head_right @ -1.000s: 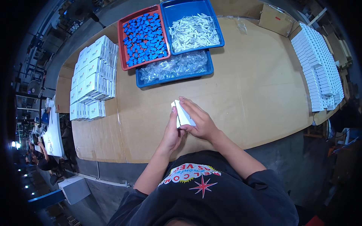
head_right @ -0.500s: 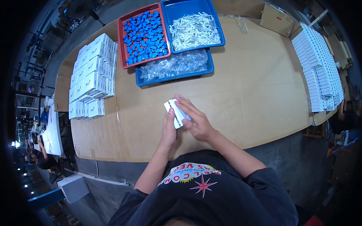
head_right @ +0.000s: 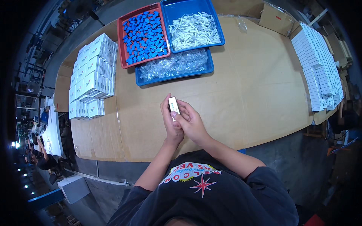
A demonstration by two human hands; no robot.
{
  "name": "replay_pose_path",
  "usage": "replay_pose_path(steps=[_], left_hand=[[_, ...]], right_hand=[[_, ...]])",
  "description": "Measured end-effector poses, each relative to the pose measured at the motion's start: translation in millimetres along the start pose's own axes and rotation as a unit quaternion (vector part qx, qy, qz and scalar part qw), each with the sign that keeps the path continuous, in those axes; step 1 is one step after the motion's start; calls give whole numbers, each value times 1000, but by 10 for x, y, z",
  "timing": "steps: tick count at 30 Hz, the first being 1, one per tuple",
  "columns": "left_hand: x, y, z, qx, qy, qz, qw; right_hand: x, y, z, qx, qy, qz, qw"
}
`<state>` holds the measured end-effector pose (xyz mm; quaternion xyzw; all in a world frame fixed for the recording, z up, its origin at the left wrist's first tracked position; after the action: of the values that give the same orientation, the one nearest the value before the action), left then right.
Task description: The person assembles electronic modules by hand, then packages them into boxes with connectors and clips.
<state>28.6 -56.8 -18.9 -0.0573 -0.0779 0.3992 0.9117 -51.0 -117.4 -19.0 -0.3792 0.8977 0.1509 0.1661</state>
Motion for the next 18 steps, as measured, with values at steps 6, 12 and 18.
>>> replay_pose_path(steps=[6,12,18], left_hand=[[66,-37,5,-25,13,48,998],[92,-44,7,-23,22,54,998],[68,-57,-206,120,218,-19,968]], right_hand=[[-77,51,10,58,-7,-21,998],[-40,53,-18,99,73,-16,992],[169,-22,-24,-47,21,28,998]])
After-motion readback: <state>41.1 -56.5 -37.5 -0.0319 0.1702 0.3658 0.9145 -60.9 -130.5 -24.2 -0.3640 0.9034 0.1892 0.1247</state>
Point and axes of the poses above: each hand's wrist, its own y-axis away from the middle knuckle, its own x-axis out of the back of the hand, z = x × y, the point moved 6 cm from there along -y, towards the middle knuckle, and after that the axes turned 10 degrees about x, right-handed, at the moved point
